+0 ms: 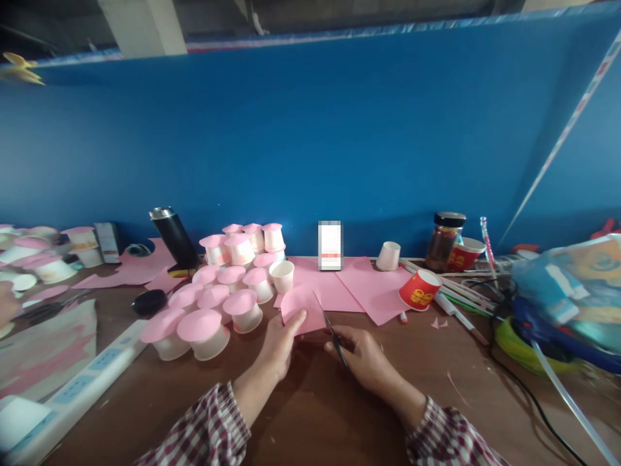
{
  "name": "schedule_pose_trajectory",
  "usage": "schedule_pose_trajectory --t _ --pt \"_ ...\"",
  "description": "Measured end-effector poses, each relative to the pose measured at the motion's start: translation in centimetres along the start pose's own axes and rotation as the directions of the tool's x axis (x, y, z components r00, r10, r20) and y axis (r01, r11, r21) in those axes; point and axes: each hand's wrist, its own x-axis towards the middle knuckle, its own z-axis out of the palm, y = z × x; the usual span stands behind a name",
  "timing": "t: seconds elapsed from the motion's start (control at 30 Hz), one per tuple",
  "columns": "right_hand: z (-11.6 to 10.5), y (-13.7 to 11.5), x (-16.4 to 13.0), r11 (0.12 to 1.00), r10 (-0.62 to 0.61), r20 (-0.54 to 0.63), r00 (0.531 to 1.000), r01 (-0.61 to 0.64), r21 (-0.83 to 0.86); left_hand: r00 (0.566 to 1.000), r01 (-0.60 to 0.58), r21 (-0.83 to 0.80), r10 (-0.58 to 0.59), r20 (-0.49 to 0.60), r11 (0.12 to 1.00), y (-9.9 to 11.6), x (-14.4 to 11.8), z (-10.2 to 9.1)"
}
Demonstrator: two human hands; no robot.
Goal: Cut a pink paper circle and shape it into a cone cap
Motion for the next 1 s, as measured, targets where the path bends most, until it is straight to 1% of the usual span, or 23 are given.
schedule_pose_trajectory --t 0.1,0.23,0.37,1.0 --pt "-0.1 -0.03 0.03 1.0 0.006 0.018 1.0 -0.005 -0.027 0.999 -0.021 0.037 0.02 0.028 0.999 -0.17 0.1 -0.1" --pt "-0.33 -0.1 0.09 0.997 -0.003 0.07 0.998 0.009 -0.074 0.997 -0.039 0.1 0.032 0.065 0.994 -0.33 0.13 -0.14" --pt "-0.52 0.0 0.11 0.998 -0.019 0.116 0.993 0.026 -0.062 0.996 -0.046 0.131 0.034 0.087 0.99 -0.49 0.04 -0.1" --pt "-0.7 0.13 0.19 1.0 -0.006 0.139 0.99 0.009 -0.02 0.993 0.018 0.09 -0.028 0.11 0.996 -0.01 -0.49 0.12"
